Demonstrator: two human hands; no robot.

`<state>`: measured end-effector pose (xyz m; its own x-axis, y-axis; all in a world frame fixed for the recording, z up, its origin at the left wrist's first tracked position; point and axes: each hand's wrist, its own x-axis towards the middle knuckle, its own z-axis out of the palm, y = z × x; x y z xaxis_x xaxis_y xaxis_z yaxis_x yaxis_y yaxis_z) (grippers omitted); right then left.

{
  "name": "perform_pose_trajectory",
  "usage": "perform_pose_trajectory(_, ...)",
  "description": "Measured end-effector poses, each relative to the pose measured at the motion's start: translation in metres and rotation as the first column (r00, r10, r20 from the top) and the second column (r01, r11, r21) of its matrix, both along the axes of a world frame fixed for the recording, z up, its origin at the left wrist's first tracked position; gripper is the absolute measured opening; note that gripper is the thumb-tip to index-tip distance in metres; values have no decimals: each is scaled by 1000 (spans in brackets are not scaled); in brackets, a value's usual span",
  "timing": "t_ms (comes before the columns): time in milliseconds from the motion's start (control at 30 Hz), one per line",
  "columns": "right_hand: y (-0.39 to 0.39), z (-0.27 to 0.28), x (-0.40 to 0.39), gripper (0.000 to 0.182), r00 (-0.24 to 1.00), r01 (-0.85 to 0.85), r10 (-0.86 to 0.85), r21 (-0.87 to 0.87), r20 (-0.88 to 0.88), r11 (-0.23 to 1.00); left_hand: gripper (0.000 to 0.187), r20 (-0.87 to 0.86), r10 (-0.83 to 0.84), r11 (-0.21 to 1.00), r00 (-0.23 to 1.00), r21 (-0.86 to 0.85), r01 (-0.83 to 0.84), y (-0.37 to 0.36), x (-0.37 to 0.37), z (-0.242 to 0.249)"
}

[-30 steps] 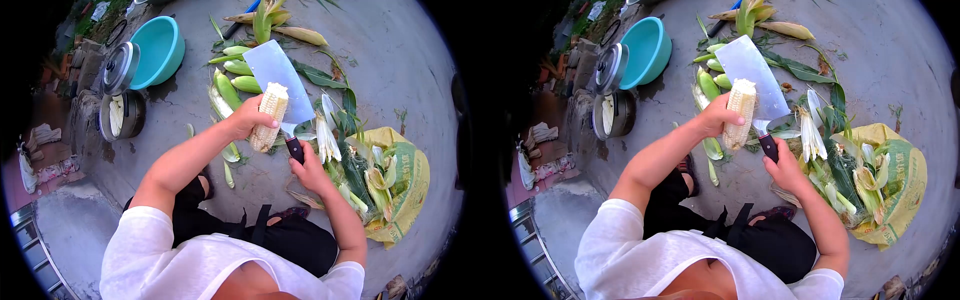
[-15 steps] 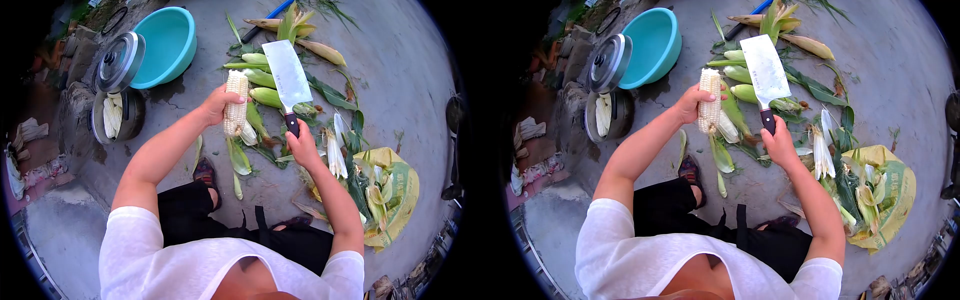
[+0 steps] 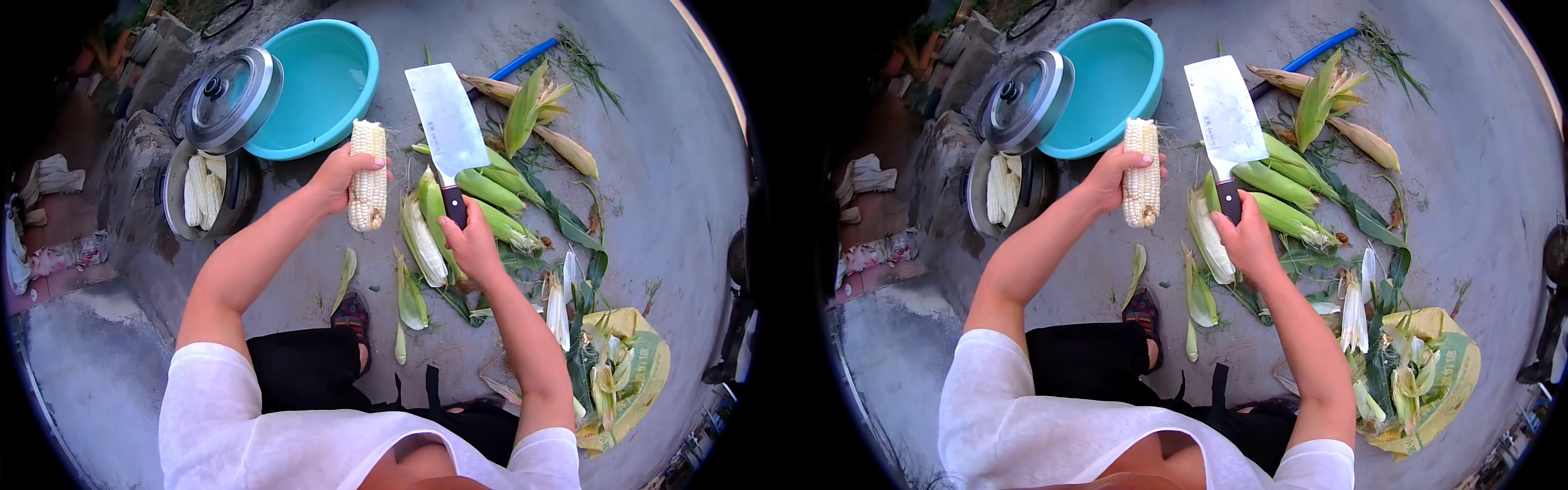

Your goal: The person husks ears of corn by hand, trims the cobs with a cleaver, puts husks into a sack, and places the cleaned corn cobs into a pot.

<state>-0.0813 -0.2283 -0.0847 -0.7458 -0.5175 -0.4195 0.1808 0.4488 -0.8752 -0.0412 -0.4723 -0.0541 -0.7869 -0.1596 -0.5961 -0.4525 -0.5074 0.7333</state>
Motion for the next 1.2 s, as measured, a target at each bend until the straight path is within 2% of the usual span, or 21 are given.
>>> perform_pose_trajectory(67, -47, -12, -17, 45, 995, -15, 4, -116, -101, 993, 49, -38, 106, 993, 994, -46, -107, -15, 0, 2)
perform_pose_trajectory(133, -95, -29, -35, 47, 976, -31, -4, -156, -216, 987, 46, -43, 207, 978, 977, -10, -208, -32, 1, -10)
perform_pose_trajectory(267, -167, -17, -62, 55, 964, -44, 5, -141, -264, 989, 44, -49, 287, 956, 957, 82, -282, -48, 9, -22)
perform_pose_trajectory(367, -204, -27, -72, 70, 981, -31, 13, -87, -195, 996, 43, -43, 317, 935, 947, 180, -305, -60, 20, -28)
perform_pose_trajectory(500, -227, -40, -74, 74, 987, -10, 0, -65, -161, 998, 42, -79, 289, 942, 954, 200, -268, -68, 32, -27)
perform_pose_trajectory(700, -228, -67, -73, 74, 991, 20, -26, -43, -135, 999, 42, -71, 336, 927, 939, 200, -317, -74, 29, -28)
perform_pose_trajectory(767, -230, -81, -75, 73, 968, 36, -52, -70, -247, 997, 42, -71, 340, 927, 938, 194, -321, -75, 28, -29)
perform_pose_trajectory(800, -227, -64, -72, 73, 968, 37, -54, -72, -247, 997, 42, -71, 340, 928, 938, 187, -322, -75, 28, -28)
perform_pose_trajectory(867, -222, -36, -70, 70, 994, 102, -95, -169, 50, 980, 43, -75, 342, 929, 937, 176, -325, -78, 24, -24)
perform_pose_trajectory(900, -223, -47, -70, 70, 994, 105, -97, -169, 53, 980, 43, -98, 300, 953, 949, 75, -294, -81, 20, -19)
perform_pose_trajectory(967, -228, -76, -74, 70, 984, 101, -127, -198, -121, 975, 51, -161, 224, 965, 961, -103, -242, -89, 5, -8)
perform_pose_trajectory(1000, -228, -67, -73, 70, 985, 102, -127, -198, -120, 975, 51, -159, 224, 965, 962, -104, -241, -95, -7, -6)
perform_pose_trajectory(1033, -228, -58, -73, 70, 991, 87, -104, -183, -88, 979, 57, -192, 168, 936, 967, -275, -218, -101, -22, -5)
perform_pose_trajectory(1067, -227, -51, -71, 70, 995, 72, -83, -169, -56, 983, 63, -215, 107, 877, 971, -439, -194, -106, -37, -4)
perform_pose_trajectory(1200, -226, -53, -71, 71, 993, 100, -108, -152, -47, 983, 76, -82, 5, 606, 997, -793, -68, -129, -106, 3)
